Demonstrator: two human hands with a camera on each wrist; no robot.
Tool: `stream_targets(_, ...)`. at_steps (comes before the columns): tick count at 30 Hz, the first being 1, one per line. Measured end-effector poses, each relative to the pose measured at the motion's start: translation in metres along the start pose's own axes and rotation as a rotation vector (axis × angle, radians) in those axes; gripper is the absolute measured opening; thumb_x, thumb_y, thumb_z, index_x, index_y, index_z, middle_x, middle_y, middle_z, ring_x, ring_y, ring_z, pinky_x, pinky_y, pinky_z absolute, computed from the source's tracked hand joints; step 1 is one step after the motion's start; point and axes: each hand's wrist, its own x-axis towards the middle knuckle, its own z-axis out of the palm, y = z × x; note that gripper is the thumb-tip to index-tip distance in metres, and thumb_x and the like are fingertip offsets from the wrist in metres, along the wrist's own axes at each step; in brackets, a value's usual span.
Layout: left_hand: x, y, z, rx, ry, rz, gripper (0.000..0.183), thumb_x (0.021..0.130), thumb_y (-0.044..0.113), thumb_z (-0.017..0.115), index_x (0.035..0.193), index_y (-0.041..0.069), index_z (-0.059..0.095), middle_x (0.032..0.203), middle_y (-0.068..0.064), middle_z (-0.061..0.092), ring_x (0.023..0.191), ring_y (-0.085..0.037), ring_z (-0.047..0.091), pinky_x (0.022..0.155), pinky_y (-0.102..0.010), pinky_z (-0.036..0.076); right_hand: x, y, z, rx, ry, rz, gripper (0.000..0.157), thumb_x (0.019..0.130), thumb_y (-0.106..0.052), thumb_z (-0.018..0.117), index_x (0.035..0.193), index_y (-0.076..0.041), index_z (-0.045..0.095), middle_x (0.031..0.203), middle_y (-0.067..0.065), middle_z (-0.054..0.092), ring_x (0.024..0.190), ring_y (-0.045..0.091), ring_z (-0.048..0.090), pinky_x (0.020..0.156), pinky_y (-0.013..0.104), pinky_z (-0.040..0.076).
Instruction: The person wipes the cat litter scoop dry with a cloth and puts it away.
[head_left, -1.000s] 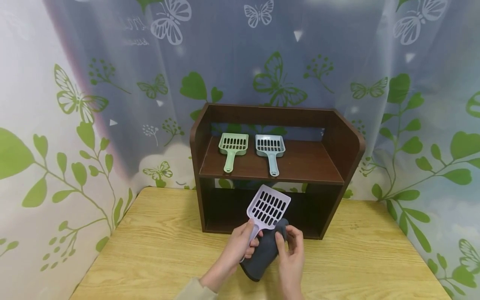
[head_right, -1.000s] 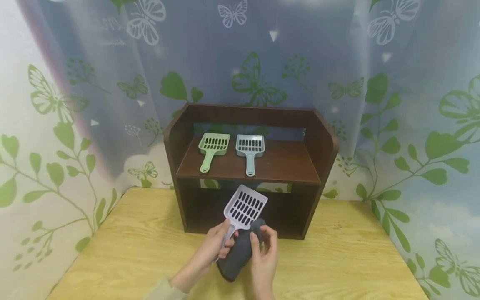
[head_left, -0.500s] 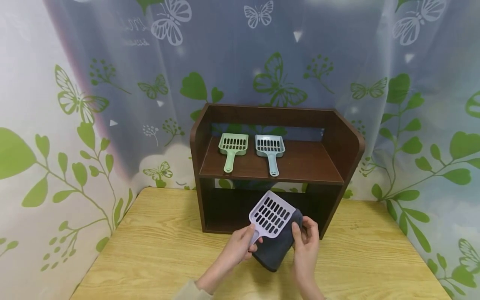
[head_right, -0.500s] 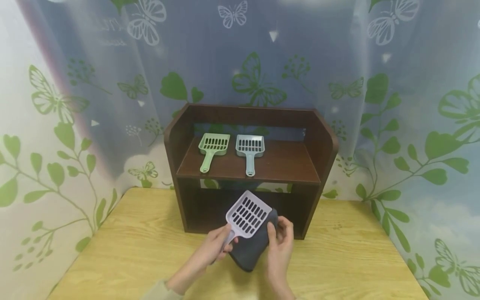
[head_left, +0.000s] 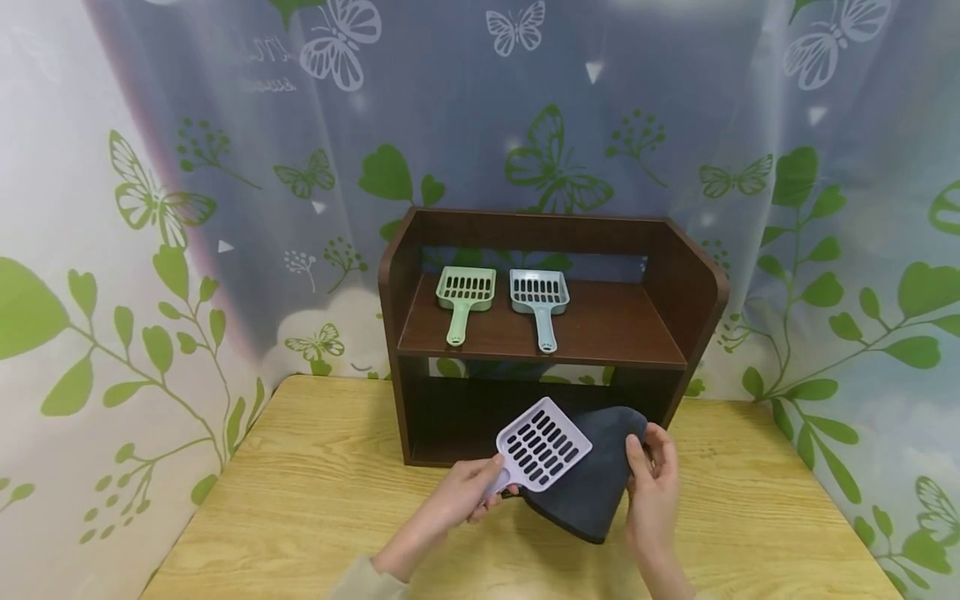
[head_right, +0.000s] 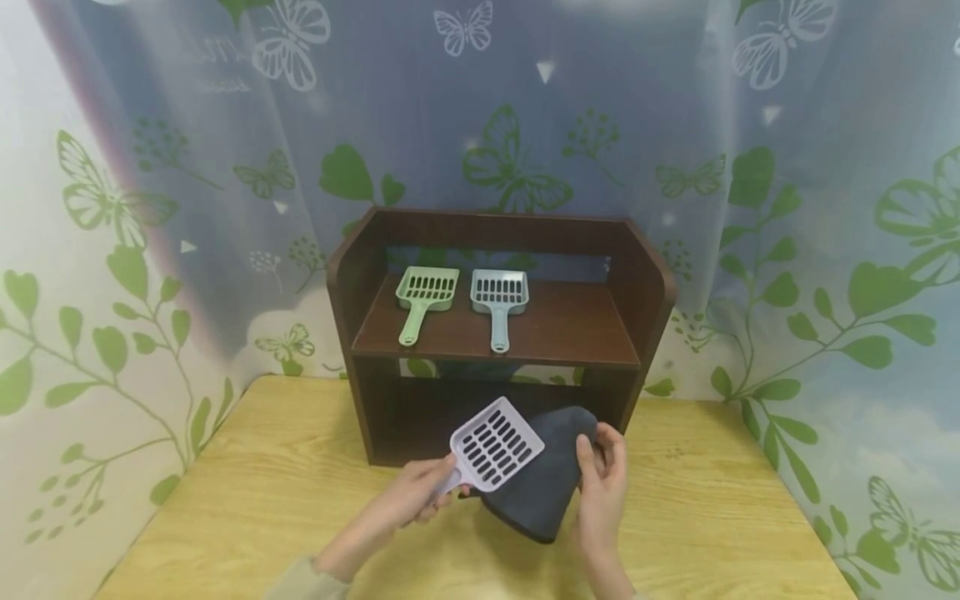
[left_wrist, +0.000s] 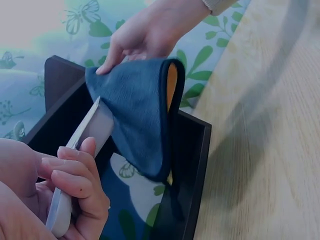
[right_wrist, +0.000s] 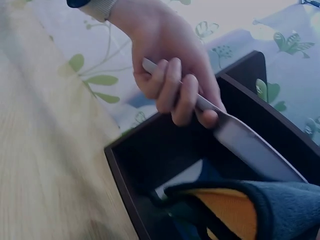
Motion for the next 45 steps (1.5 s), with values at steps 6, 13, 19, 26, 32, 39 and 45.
stream_targets(6,0.002,0.004,-0.003,0.013,-0.017,-0.013,0.048,0.11,0.035,0.044,0.111,-0.007,0.068,0.066,0.003,0.053,0.047,0.0,0.037,0.043,-0.014,0.029,0.009,-0.013,-0.021,-0.088,0.004,0.026,0.019,0.103,-0.012,0.059,0.122,-0.013,0.058,0.114,-0.004,0.058,0.09,0.006,0.062,0.073,0.017,0.054)
stream_targets(13,0.003,0.015,0.001,0.016,-0.034,0.006,0.047,0.11,0.035,0.044,0.11,-0.004,0.07,0.066,0.003,0.053,0.047,-0.002,0.038,0.043,-0.016,0.029,0.016,-0.021,-0.041,-0.207,-0.024,0.057,0.024,0.103,-0.014,0.06,0.126,-0.011,0.057,0.114,-0.007,0.06,0.089,0.005,0.063,0.075,0.015,0.053)
stream_targets(19,0.006,0.026,0.008,0.029,-0.049,0.039,0.049,0.109,0.037,0.044,0.11,-0.005,0.07,0.066,0.003,0.054,0.048,-0.003,0.037,0.043,-0.017,0.027,0.021,-0.023,-0.056,-0.247,-0.063,0.075,0.024,0.103,-0.015,0.06,0.127,-0.011,0.057,0.112,-0.013,0.062,0.092,0.002,0.064,0.077,0.015,0.053)
stream_targets(26,0.011,0.039,0.019,0.039,-0.081,0.05,0.047,0.11,0.036,0.043,0.107,0.0,0.072,0.067,0.003,0.055,0.05,-0.003,0.038,0.044,-0.017,0.027,0.025,-0.023,-0.072,-0.269,-0.08,0.062,0.02,0.102,-0.013,0.061,0.122,-0.011,0.059,0.109,-0.015,0.063,0.091,0.001,0.065,0.075,0.015,0.052)
stream_targets(32,0.017,0.053,0.031,0.041,-0.095,0.077,0.041,0.11,0.033,0.044,0.111,0.0,0.068,0.068,0.001,0.055,0.051,-0.004,0.038,0.046,-0.017,0.029,0.027,-0.026,-0.082,-0.299,-0.063,0.05,0.019,0.102,-0.011,0.062,0.121,-0.011,0.059,0.107,-0.016,0.063,0.09,-0.001,0.064,0.076,0.013,0.051)
stream_targets(39,0.027,0.077,0.046,0.004,-0.106,0.126,0.037,0.11,0.029,0.043,0.11,-0.002,0.064,0.07,-0.001,0.056,0.052,-0.006,0.039,0.049,-0.017,0.032,0.027,-0.024,-0.093,-0.362,-0.056,0.062,0.025,0.101,-0.014,0.064,0.124,-0.006,0.057,0.108,-0.016,0.06,0.09,-0.001,0.062,0.076,0.012,0.05)
stream_targets(45,0.041,0.101,0.06,-0.022,-0.029,0.169,0.032,0.111,0.022,0.042,0.112,-0.004,0.061,0.075,-0.005,0.058,0.053,-0.007,0.041,0.049,-0.018,0.035,0.025,-0.018,-0.099,-0.334,-0.085,0.041,0.022,0.101,-0.009,0.063,0.122,-0.006,0.059,0.109,-0.014,0.061,0.089,0.001,0.064,0.074,0.014,0.052)
